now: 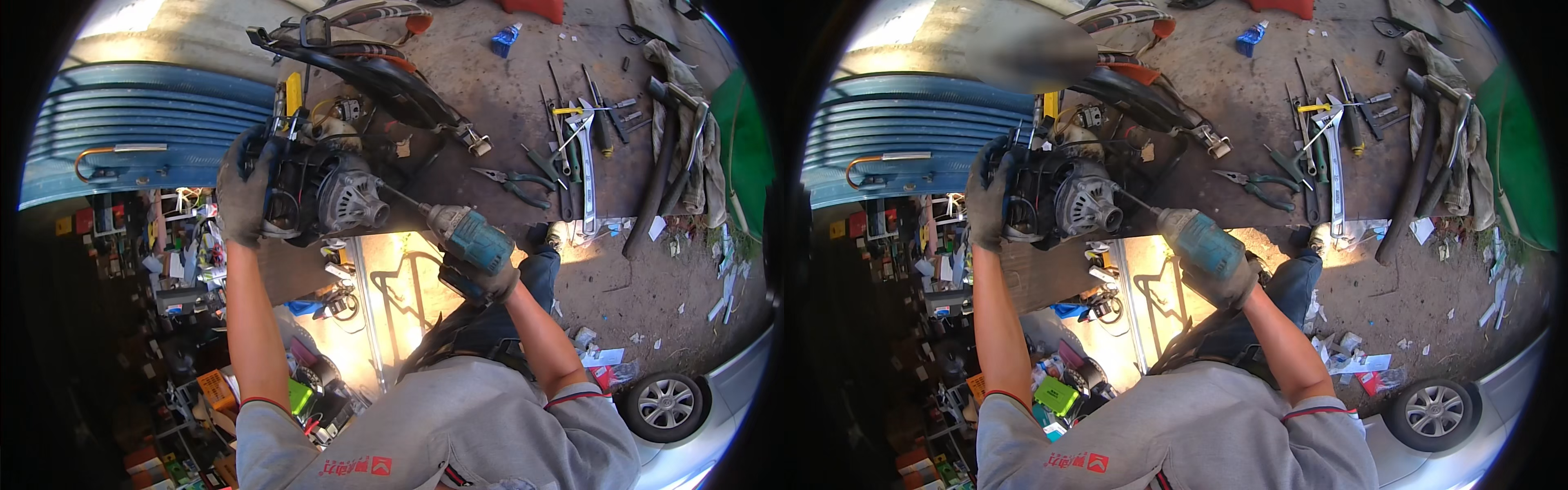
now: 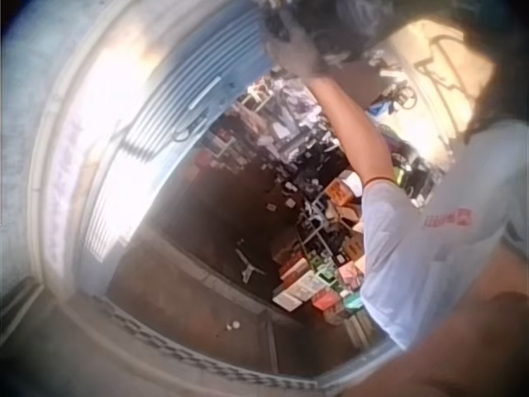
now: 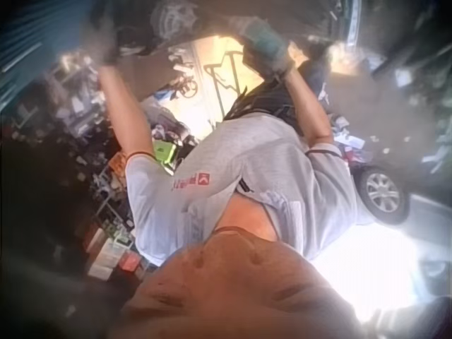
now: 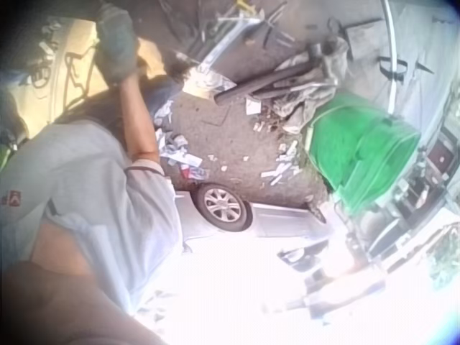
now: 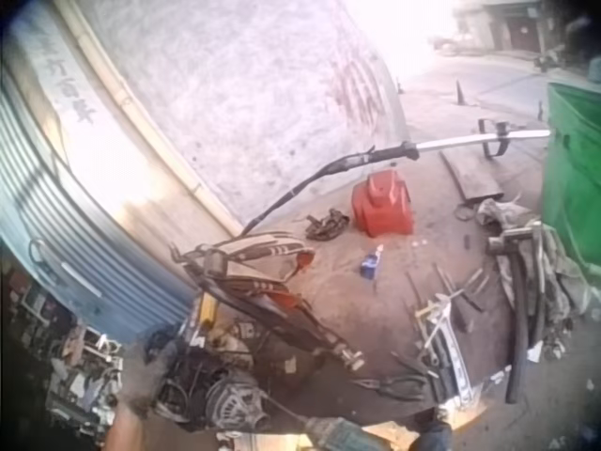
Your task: The person disassembles and reassembles a small engine on a workbench. They use a cordless impact driver to remove bolts, detach components, and then reattach parts by hand and with tools. The engine is handled throughout, with parts placed on the bench and reinstalled.
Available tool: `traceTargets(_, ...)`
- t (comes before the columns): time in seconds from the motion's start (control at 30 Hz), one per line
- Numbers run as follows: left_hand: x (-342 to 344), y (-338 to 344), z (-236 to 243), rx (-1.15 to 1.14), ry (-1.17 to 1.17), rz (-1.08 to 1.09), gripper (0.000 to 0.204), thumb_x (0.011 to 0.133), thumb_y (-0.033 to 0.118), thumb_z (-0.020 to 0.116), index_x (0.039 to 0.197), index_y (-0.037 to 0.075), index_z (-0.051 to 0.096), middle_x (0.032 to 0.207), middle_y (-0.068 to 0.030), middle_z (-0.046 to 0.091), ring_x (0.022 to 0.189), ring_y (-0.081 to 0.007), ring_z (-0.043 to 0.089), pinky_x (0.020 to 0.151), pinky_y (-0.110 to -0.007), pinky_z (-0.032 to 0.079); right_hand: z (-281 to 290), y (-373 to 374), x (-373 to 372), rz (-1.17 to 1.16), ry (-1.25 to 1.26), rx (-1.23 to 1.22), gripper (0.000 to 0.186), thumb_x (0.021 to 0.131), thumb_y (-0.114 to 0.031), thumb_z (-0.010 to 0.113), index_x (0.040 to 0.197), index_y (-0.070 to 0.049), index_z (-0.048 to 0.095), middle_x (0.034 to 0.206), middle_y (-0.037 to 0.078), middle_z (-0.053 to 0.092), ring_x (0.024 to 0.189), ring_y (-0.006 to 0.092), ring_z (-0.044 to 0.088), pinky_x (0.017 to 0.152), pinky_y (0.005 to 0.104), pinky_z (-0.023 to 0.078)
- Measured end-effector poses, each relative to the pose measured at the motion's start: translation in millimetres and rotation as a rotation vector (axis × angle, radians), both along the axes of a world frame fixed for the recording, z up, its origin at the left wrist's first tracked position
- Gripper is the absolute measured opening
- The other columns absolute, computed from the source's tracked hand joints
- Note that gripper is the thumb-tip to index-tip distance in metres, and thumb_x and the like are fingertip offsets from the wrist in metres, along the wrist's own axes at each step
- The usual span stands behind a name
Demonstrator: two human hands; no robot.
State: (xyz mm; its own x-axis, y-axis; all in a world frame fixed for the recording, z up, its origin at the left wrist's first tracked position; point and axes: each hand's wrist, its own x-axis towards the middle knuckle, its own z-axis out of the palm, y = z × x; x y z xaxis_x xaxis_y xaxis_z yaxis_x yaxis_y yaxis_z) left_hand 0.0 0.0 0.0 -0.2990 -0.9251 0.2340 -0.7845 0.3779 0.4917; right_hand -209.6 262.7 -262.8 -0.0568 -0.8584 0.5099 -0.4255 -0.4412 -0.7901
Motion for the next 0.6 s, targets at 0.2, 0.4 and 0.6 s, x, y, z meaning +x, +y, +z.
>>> traceTargets(0.2, 3, 2, 2, -0.035, -0.042, -0.006, 0.045, 0.092, 0.028, 0.074, 0.129, 0.003, 0.066, 0.124, -0.017, 0.068, 0.115, -0.029, 0.066, 0.101, -0.04, 0.049, -8, 2, 12, 0.037, -0.099, 0.085, 0.039, 0.085, -0.019, 0.079, 0.123, -0.014, 0.072, 0.121, 0.008, 0.071, 0.108, 0.0276, 0.068, 0.093, 0.0392, 0.054)
traceTargets(0.4, 5, -1, -1, -0.023, -0.006, -0.02, 0.044, 0.092, 0.026, 0.074, 0.129, 0.002, 0.066, 0.124, -0.0169, 0.068, 0.116, -0.0291, 0.066, 0.1, -0.04, 0.049, -14, 3, 11, 0.031, -0.086, 0.134, 0.042, 0.085, -0.015, 0.078, 0.126, -0.011, 0.069, 0.125, 0.011, 0.069, 0.114, 0.0306, 0.066, 0.1, 0.0418, 0.052)
traceTargets(0.6, 4, -2, -3, -0.026, 0.014, -0.026, 0.043, 0.092, 0.026, 0.074, 0.128, 0.003, 0.067, 0.122, -0.0169, 0.069, 0.113, -0.0298, 0.066, 0.1, -0.04, 0.05, -31, 0, 9, 0.088, -0.124, 0.167, 0.044, 0.085, -0.013, 0.077, 0.128, -0.01, 0.068, 0.126, 0.013, 0.068, 0.118, 0.0351, 0.065, 0.103, 0.0435, 0.051)
